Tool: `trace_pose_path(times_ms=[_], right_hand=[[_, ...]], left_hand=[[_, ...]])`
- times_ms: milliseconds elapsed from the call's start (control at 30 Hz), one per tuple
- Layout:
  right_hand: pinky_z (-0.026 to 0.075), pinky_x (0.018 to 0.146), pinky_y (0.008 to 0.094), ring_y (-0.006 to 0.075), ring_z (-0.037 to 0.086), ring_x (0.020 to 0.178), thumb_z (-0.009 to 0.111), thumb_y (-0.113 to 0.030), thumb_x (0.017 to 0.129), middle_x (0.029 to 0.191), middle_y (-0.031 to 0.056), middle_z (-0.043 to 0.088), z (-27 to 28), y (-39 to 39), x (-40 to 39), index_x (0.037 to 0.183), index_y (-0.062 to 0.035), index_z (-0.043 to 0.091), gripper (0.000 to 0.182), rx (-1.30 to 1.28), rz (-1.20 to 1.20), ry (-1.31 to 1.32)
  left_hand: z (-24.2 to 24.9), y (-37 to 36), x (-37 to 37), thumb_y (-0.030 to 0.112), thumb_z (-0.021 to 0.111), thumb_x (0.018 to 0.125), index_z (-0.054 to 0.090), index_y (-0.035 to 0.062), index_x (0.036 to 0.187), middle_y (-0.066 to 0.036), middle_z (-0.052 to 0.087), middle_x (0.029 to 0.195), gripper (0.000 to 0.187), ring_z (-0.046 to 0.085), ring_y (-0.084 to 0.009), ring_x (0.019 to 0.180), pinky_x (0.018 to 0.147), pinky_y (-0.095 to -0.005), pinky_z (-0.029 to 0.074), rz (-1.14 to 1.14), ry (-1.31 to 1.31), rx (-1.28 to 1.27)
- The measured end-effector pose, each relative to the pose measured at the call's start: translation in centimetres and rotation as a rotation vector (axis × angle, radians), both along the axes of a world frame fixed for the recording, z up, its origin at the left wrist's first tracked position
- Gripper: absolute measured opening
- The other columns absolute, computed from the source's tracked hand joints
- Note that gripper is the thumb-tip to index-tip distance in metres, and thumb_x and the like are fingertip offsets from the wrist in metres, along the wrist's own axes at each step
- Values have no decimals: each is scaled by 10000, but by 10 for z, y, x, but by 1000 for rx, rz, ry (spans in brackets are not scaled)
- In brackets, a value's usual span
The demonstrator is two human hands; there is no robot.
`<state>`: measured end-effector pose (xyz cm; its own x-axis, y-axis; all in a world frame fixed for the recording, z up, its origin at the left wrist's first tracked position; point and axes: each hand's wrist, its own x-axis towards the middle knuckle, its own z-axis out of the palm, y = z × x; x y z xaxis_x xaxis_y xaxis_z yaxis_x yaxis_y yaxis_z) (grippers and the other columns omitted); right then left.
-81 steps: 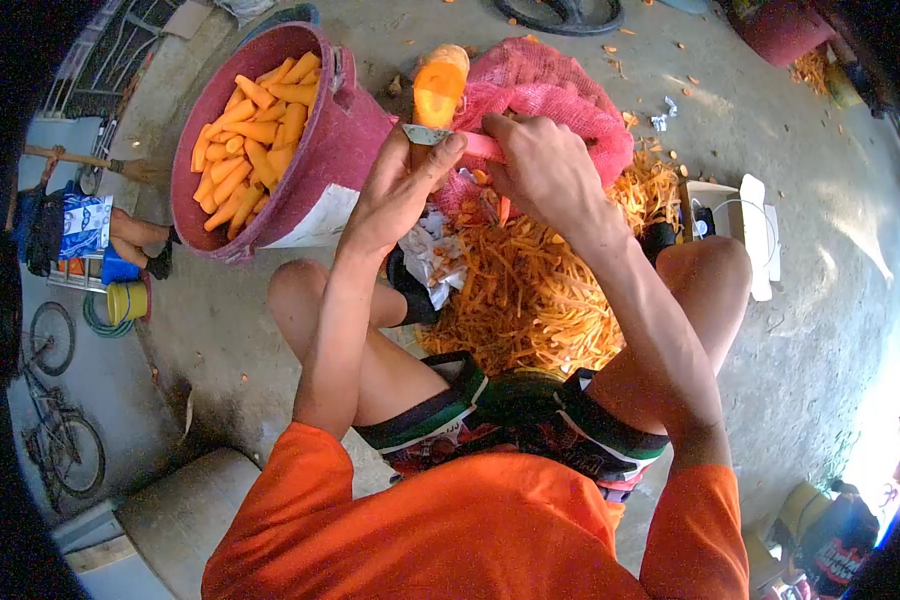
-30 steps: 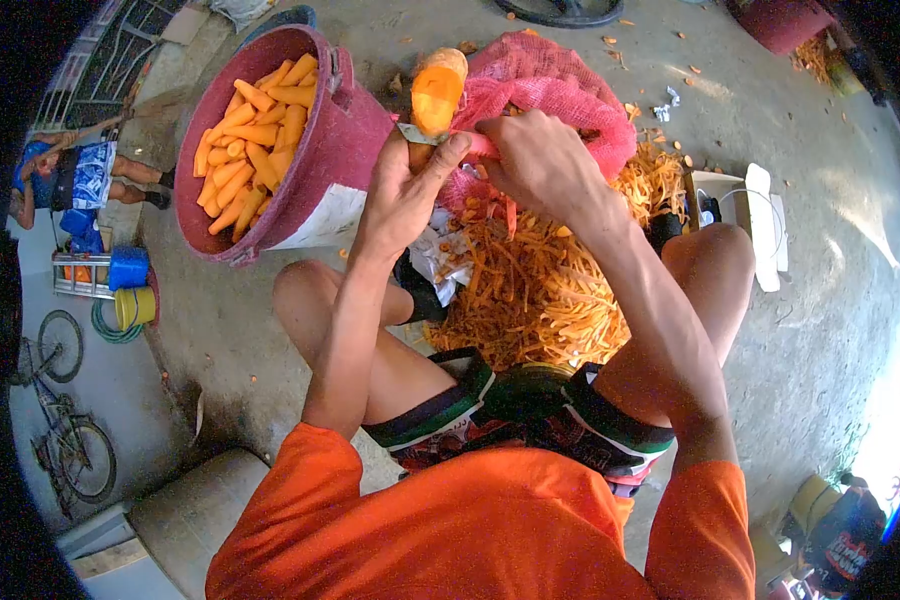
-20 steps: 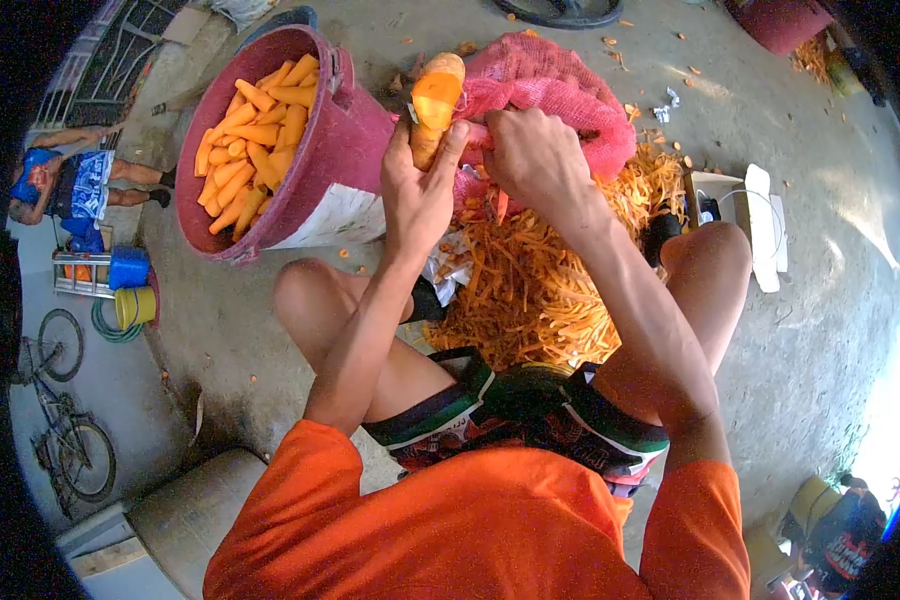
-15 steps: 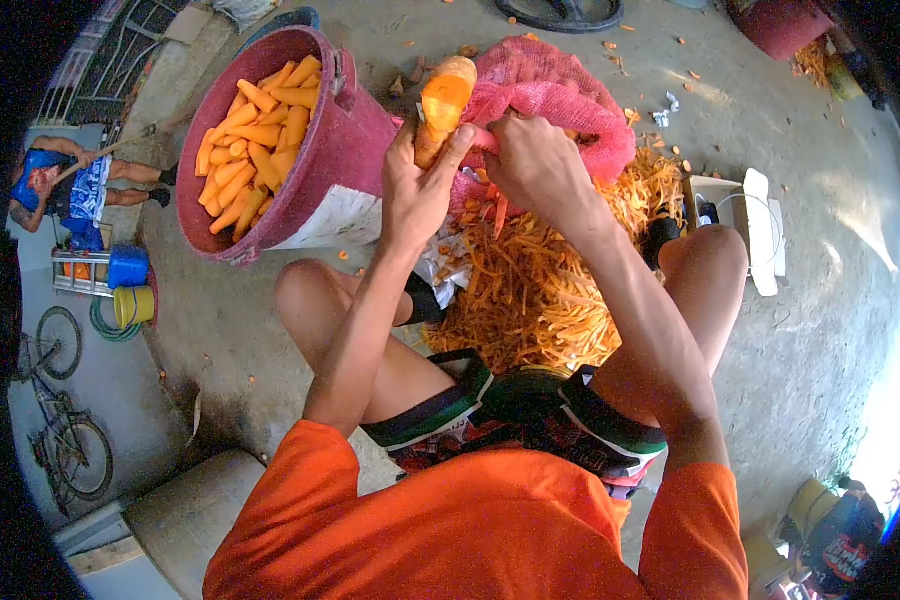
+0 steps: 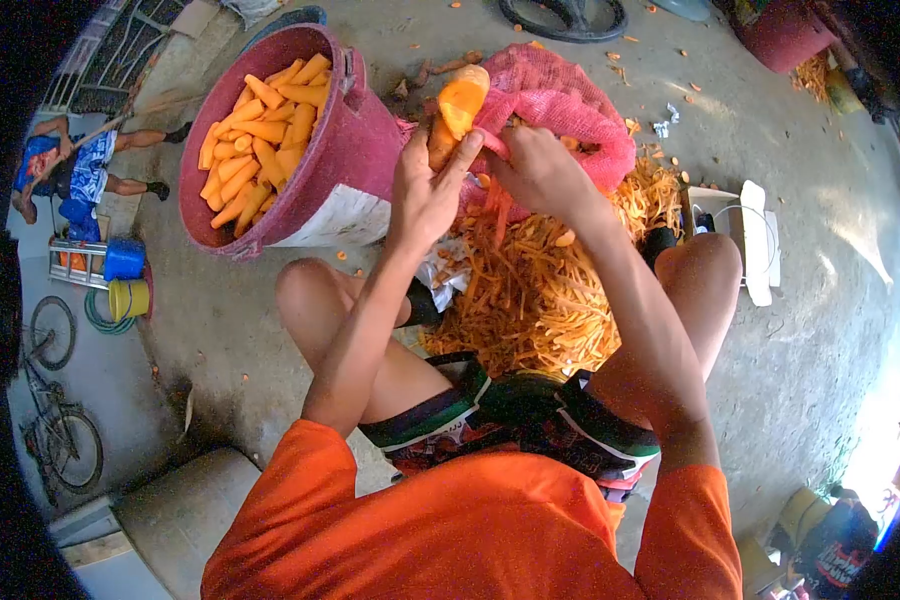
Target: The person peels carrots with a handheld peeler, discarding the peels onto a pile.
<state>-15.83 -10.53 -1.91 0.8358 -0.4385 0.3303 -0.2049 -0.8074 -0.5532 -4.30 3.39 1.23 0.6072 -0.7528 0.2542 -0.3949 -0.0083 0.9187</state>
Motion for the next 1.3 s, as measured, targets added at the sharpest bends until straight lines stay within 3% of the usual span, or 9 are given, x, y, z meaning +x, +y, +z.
trace_pose_path(times_ms=[100,233,467,567,633,700,967,1067,1300], right_hand=[[520,838,438,335,686,983,665,-332,961,1009,242,700,33,0,-10,1154,-1,663,383,475,217,389],[503,914,335,183,658,965,576,-306,1040,993,56,718,35,0,-15,1105,-23,676,307,920,483,180],[513,862,295,127,639,942,570,-288,1047,964,38,704,47,5,-12,1070,-28,666,279,994,511,167],[515,851,289,123,645,935,574,-289,1046,965,40,706,46,10,-12,1070,-31,665,275,804,465,153],[514,846,293,126,652,931,582,-283,1042,998,43,707,41,16,-5,1101,-42,662,261,1118,451,144],[517,831,295,125,654,932,589,-286,1038,1013,42,706,55,25,-11,1124,-48,661,263,1111,325,232],[526,763,293,120,648,883,629,-315,1020,1020,33,703,63,19,-8,1105,-34,687,300,1133,208,388],[524,779,294,119,643,851,621,-312,1025,973,31,706,39,6,-5,1060,-28,691,295,1049,443,266],[452,582,231,70,608,781,583,-360,1042,910,8,701,52,14,-13,1042,-53,689,325,1023,367,157]], left_hand=[[-9,0,18,283,793,908,594,13,1217,-28,654,899,456,590,-113,750,694,-281,496,-51,76,-81],[2,7,31,235,870,837,592,11,1235,20,617,902,534,513,-50,695,639,-216,451,-102,147,-202],[20,16,16,243,859,848,633,-11,1192,-51,705,991,484,650,-86,844,717,-252,541,-219,286,-192],[25,16,11,248,847,860,660,-14,1166,-56,711,966,444,671,-106,873,743,-260,557,-234,251,-162],[24,17,12,251,841,867,672,-14,1155,-56,714,954,426,674,-112,873,748,-261,560,-221,178,-160],[20,17,19,214,812,896,654,-27,1179,-65,718,1054,404,663,-106,923,806,-279,551,-272,192,-123],[13,16,28,279,817,888,689,-8,1138,-52,730,972,402,666,-105,873,786,-272,543,-237,156,-130],[17,17,35,339,820,880,714,10,1063,-45,734,872,391,666,-93,803,735,-277,538,-206,47,-55],[20,10,24,314,816,887,709,11,1041,-40,734,895,356,659,-102,786,714,-278,538,-211,132,-96]])
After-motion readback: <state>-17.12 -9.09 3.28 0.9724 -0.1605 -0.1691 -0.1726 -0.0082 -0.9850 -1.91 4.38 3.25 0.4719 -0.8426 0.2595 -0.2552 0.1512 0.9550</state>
